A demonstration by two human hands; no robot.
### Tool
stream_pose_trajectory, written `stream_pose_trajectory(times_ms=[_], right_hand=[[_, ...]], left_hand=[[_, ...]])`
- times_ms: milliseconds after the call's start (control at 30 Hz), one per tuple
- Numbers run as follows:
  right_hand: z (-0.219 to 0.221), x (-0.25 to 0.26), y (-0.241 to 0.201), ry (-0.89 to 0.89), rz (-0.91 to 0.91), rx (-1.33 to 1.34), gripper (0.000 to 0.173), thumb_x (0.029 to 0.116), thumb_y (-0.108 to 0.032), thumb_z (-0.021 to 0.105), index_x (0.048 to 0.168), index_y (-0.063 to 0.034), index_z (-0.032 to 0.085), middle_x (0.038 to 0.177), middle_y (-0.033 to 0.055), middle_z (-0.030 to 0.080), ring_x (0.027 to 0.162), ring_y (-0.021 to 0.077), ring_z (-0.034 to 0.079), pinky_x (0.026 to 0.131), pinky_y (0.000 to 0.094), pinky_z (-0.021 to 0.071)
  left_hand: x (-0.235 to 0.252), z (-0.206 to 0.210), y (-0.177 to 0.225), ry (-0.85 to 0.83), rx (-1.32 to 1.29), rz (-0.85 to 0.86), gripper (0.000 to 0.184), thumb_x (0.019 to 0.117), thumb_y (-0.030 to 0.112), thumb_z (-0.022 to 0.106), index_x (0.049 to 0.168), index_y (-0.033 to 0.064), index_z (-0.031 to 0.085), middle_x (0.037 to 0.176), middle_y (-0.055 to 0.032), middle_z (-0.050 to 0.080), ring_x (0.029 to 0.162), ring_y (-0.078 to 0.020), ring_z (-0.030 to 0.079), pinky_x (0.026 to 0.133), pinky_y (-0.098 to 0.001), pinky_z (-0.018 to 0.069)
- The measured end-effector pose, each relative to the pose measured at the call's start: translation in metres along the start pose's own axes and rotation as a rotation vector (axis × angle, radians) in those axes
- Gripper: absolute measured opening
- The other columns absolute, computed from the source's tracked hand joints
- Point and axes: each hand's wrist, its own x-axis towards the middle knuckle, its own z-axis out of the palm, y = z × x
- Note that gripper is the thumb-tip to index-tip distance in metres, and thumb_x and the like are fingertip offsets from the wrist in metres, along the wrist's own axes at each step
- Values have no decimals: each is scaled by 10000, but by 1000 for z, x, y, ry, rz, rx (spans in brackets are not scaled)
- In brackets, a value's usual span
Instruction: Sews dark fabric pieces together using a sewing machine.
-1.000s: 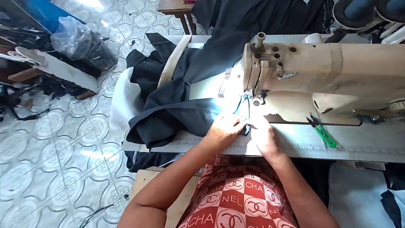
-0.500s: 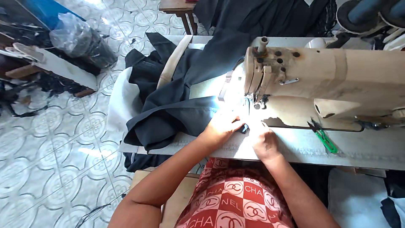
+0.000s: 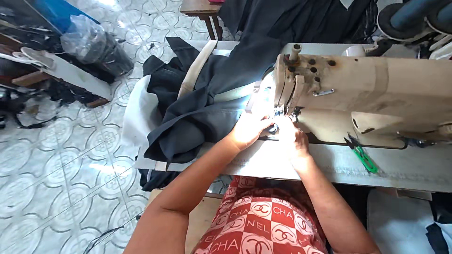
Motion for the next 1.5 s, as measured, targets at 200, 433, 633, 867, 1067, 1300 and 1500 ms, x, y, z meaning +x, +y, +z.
stream_pose_trajectory(times_ms=[200, 433, 633, 867, 1067, 1300, 1500], right_hand=[[2, -23, -5, 157, 35, 95, 209, 953, -54, 602, 1090, 29, 736, 1136, 200, 709, 1088, 333, 685, 966, 456, 556], [14, 6, -15, 30, 170, 77, 272, 919, -251, 754, 1074, -28, 746, 1175, 191, 697, 1113, 361, 670, 928, 564, 545], [-2, -17, -9, 103, 163, 502, 199, 949, -108, 625, 1095, 24, 654, 908, 140, 685, 806, 211, 679, 734, 409, 576], [-30, -60, -14, -54, 307, 449, 330, 990, -184, 596, 1247, 22, 618, 806, 61, 661, 645, 114, 623, 624, 298, 554], [-25, -32, -32, 77, 122, 206, 345, 910, -226, 760, 1142, 18, 685, 1083, 194, 692, 978, 330, 692, 858, 489, 582], [-22, -31, -33, -97, 195, 97, 287, 948, -124, 665, 1196, 19, 670, 997, 190, 716, 925, 341, 715, 837, 504, 582], [-26, -31, -31, 36, 118, 125, 180, 922, -85, 662, 1053, 12, 738, 934, 164, 724, 827, 282, 724, 758, 461, 602]], left_hand=[[3, 0, 2, 7, -214, -261, 259, 923, 61, 648, 1162, 90, 743, 1103, -143, 742, 1055, -327, 699, 944, -550, 530], [6, -21, 13, -74, -402, -394, 220, 948, 140, 708, 1142, 38, 695, 1056, -148, 721, 986, -276, 697, 905, -486, 552], [-1, -18, 18, -54, -74, -92, 615, 751, 255, 870, 1313, 109, 669, 1198, -156, 703, 1133, -354, 658, 961, -581, 510], [-22, -27, 27, 76, 40, 66, 233, 904, -16, 648, 964, 151, 799, 1254, -37, 715, 1190, -292, 637, 1011, -603, 419], [-30, -21, 30, 65, 119, 93, 212, 935, -9, 629, 969, 135, 781, 1181, -15, 734, 1232, -272, 631, 1062, -646, 389], [-32, -22, 34, 50, 98, 101, 236, 966, 15, 615, 1049, 163, 779, 1037, -26, 751, 1234, -274, 622, 1135, -631, 329], [-26, -21, 38, -99, 158, 47, 410, 935, -20, 626, 1185, 275, 761, 1002, -83, 710, 1092, -335, 655, 1010, -717, 376]])
